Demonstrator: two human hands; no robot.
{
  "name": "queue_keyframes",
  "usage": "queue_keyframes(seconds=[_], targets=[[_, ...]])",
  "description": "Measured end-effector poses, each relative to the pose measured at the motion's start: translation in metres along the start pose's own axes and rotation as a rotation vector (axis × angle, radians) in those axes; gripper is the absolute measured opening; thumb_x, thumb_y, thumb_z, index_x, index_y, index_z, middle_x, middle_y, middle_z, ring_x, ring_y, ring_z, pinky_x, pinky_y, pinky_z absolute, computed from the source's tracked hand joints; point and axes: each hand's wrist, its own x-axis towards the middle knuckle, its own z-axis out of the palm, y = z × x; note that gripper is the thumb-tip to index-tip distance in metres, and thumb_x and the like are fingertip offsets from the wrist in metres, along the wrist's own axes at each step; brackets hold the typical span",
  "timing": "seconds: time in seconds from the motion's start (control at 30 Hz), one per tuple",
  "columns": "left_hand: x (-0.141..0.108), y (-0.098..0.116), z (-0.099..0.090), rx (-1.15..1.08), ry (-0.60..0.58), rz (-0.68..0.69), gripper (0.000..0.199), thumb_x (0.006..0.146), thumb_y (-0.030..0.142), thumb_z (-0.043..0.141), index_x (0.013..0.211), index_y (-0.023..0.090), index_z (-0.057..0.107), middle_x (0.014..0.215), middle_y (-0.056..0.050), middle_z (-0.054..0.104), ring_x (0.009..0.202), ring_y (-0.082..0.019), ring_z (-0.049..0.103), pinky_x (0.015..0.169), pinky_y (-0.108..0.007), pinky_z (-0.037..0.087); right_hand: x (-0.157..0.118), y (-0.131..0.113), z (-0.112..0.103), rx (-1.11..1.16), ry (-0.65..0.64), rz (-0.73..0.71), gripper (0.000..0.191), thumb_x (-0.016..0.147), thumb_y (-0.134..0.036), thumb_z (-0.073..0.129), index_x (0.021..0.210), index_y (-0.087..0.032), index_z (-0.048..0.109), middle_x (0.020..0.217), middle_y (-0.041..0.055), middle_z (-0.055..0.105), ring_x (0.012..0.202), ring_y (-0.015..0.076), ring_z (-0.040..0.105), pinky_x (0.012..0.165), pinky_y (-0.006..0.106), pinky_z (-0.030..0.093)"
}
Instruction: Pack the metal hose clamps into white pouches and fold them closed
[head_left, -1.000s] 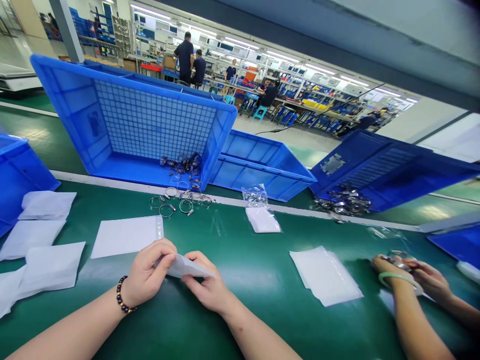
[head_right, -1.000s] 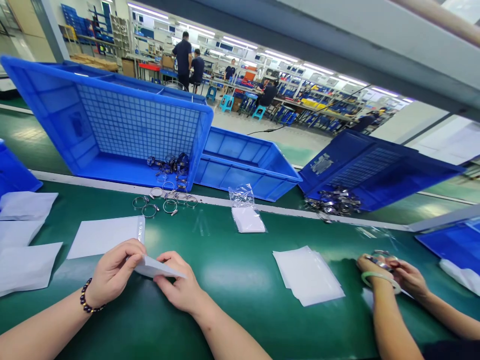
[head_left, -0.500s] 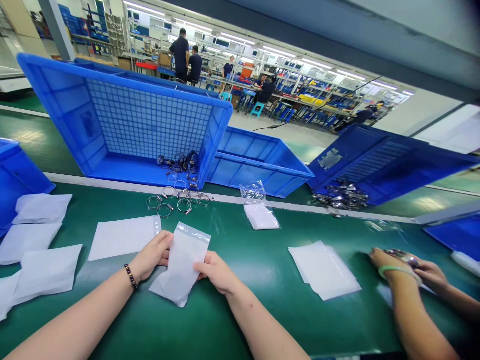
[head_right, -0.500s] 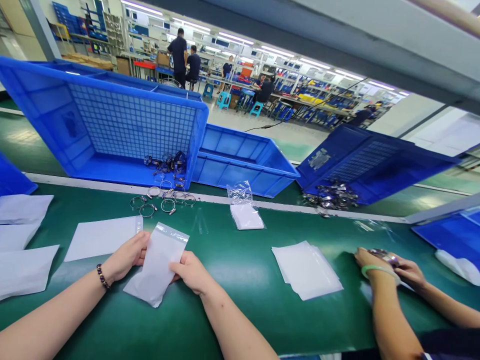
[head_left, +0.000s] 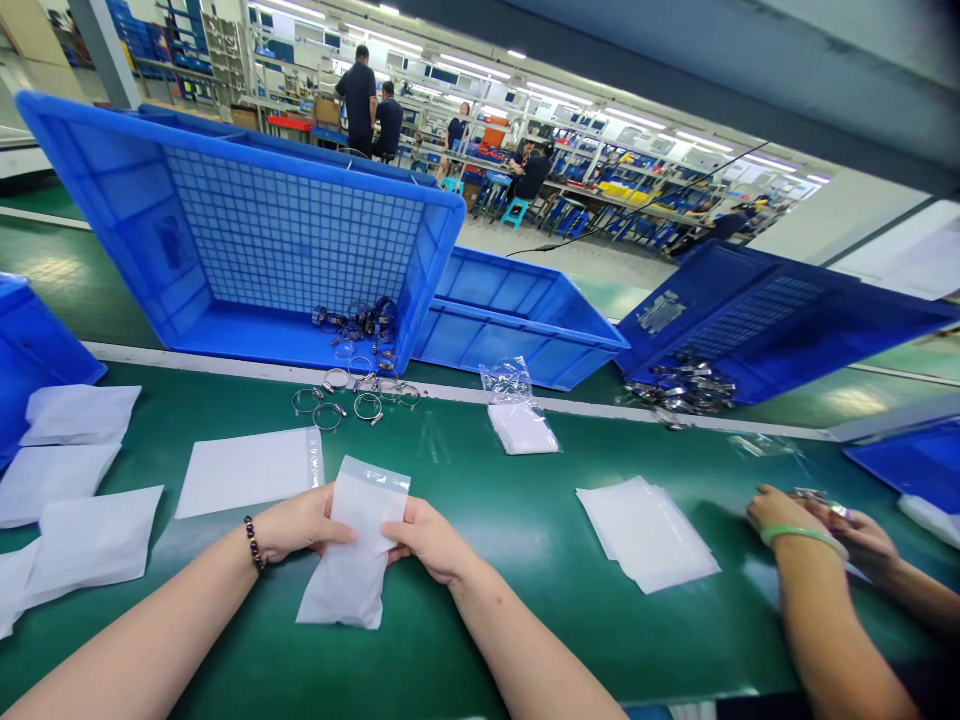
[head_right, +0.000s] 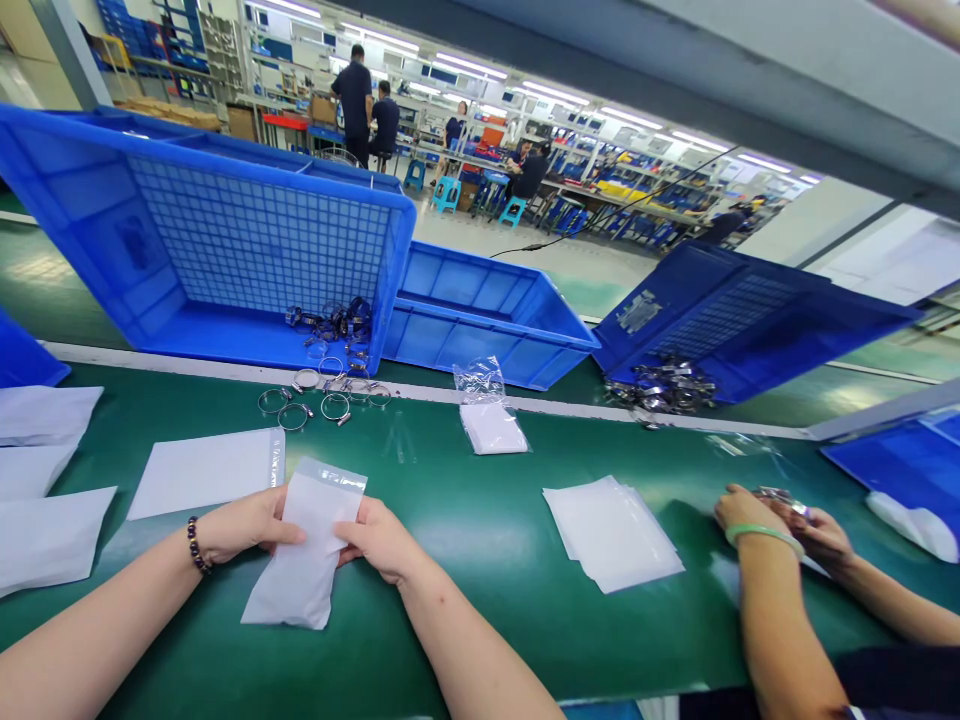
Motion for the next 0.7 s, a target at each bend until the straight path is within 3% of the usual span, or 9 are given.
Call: queue_keyframes(seconds=[0.1, 0.2, 0.33, 0.53, 0.6, 0.7], targets=[[-0.001, 0.004, 0.002, -0.035, 0.048, -0.076, 0.045, 0.066, 0.032, 0.068, 0.106, 0.016, 0.053, 0.089, -0.007, 0.067, 0.076, -0.019, 0.062, 0.060, -0.027, 0.048, 0.002, 0.000, -0.002, -0.006, 0.032, -0.017, 0.039, 0.063, -0.031, 0.069, 0.097, -0.014, 0.061, 0.075, 0.0031, 0.067, 0.058, 0.0118, 0.059, 0.053, 0.022, 0.045], [0.003, 0.005, 0.003, -0.090, 0.178, -0.094, 0.039, 0.065, 0.034, 0.066, 0.097, 0.015, 0.054, 0.080, -0.005, 0.067, 0.073, -0.019, 0.063, 0.065, -0.031, 0.050, 0.003, -0.002, -0.003, 0.009, 0.112, -0.035, 0.038, 0.062, -0.032, 0.069, 0.094, -0.014, 0.060, 0.068, 0.0018, 0.065, 0.055, 0.0116, 0.058, 0.051, 0.022, 0.045], [0.008, 0.004, 0.002, -0.098, 0.330, -0.065, 0.033, 0.061, 0.034, 0.067, 0.084, 0.016, 0.052, 0.068, -0.002, 0.064, 0.067, -0.018, 0.063, 0.064, -0.032, 0.051, 0.006, -0.002, -0.003, -0.017, 0.204, -0.059, 0.030, 0.062, -0.030, 0.067, 0.085, -0.015, 0.057, 0.061, -0.0007, 0.062, 0.052, 0.0115, 0.057, 0.051, 0.022, 0.045], [0.014, -0.003, 0.001, -0.115, 0.425, 0.048, 0.027, 0.062, 0.033, 0.066, 0.072, 0.017, 0.046, 0.061, 0.002, 0.058, 0.058, -0.013, 0.058, 0.057, -0.025, 0.049, 0.011, 0.006, -0.010, -0.185, 0.339, -0.132, 0.020, 0.065, -0.024, 0.060, 0.081, -0.019, 0.050, 0.057, -0.0051, 0.055, 0.047, 0.0106, 0.052, 0.045, 0.023, 0.045], [0.017, -0.006, 0.000, -0.117, 0.458, 0.091, 0.026, 0.064, 0.034, 0.064, 0.072, 0.017, 0.046, 0.058, 0.004, 0.055, 0.054, -0.010, 0.054, 0.054, -0.023, 0.047, 0.011, 0.007, -0.014, -0.323, 0.450, -0.246, 0.022, 0.069, -0.023, 0.058, 0.089, -0.020, 0.050, 0.069, -0.0024, 0.057, 0.051, 0.0110, 0.053, 0.047, 0.024, 0.046], [0.020, -0.009, -0.002, -0.103, 0.485, 0.126, 0.024, 0.065, 0.035, 0.063, 0.076, 0.018, 0.050, 0.056, 0.006, 0.052, 0.053, -0.009, 0.052, 0.053, -0.021, 0.045, 0.010, 0.004, -0.015, -0.643, 0.665, -0.589, 0.020, 0.075, -0.021, 0.054, 0.095, -0.020, 0.053, 0.090, 0.0046, 0.057, 0.074, 0.0155, 0.056, 0.066, 0.030, 0.048]])
